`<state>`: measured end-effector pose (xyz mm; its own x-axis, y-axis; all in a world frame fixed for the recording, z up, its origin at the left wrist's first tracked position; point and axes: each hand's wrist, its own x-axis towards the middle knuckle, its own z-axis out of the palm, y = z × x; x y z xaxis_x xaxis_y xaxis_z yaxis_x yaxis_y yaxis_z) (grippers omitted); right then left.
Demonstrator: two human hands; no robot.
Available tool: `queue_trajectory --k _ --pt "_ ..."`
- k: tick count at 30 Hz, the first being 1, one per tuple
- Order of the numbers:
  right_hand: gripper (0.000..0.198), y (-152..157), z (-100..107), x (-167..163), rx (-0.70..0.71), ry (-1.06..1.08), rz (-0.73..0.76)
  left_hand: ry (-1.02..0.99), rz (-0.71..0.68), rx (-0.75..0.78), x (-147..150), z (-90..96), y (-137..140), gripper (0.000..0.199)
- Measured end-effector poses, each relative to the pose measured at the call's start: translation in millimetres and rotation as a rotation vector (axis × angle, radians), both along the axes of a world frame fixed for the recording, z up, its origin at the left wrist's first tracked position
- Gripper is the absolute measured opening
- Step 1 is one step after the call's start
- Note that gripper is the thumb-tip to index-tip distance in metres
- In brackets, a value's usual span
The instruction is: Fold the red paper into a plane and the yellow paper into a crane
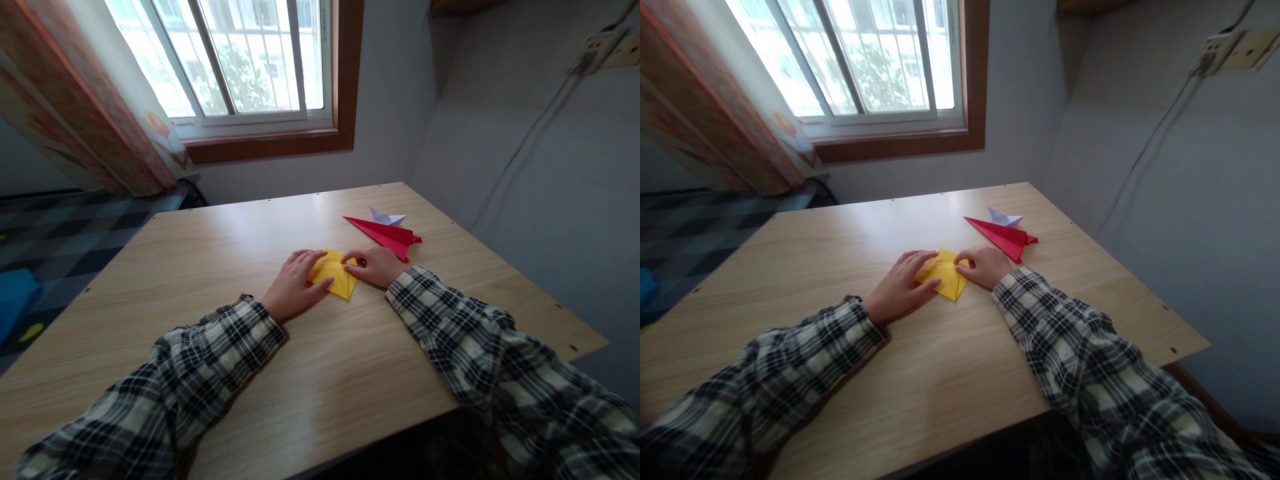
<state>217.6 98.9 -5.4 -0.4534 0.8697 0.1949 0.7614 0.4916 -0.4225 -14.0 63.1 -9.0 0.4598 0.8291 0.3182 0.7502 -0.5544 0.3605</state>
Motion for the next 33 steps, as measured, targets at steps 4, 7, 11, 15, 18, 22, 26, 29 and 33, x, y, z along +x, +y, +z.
queue_trajectory --k 4,7,11,15,18,22,26,29,33 --pt "0.021 0.2 -0.5 -0.4 -0.010 -0.008 -0.025 -0.034 0.173 -0.011 -1.5 -1.9 2.9 0.054" --pt "0.021 0.3 -0.5 -0.4 -0.018 -0.023 -0.036 -0.005 0.217 0.011 -1.3 -3.1 3.3 0.055" --pt "0.022 0.2 0.3 0.5 -0.018 -0.039 -0.040 0.048 0.188 0.065 0.7 -2.3 0.6 0.055" --pt "0.024 1.5 -0.8 1.7 -0.011 -0.052 -0.008 0.107 0.159 0.089 2.5 0.1 -2.4 0.056" --pt "0.026 2.1 -1.8 2.0 -0.005 -0.063 -0.016 0.134 0.122 0.080 3.4 1.3 -3.2 0.057" --pt "0.028 1.6 -1.3 2.4 -0.006 -0.077 -0.065 0.153 0.064 0.057 2.8 -0.6 -1.4 0.063" --pt "0.030 1.2 -0.4 3.6 -0.005 -0.076 -0.158 0.163 -0.021 0.065 0.5 -4.2 1.4 0.066" --pt "0.029 1.6 -0.8 4.6 -0.009 -0.067 -0.169 0.176 -0.046 0.082 0.2 -4.0 2.2 0.062" --pt "0.030 2.2 -1.8 4.9 -0.002 -0.057 -0.152 0.187 -0.036 0.096 1.5 -1.1 1.6 0.055"
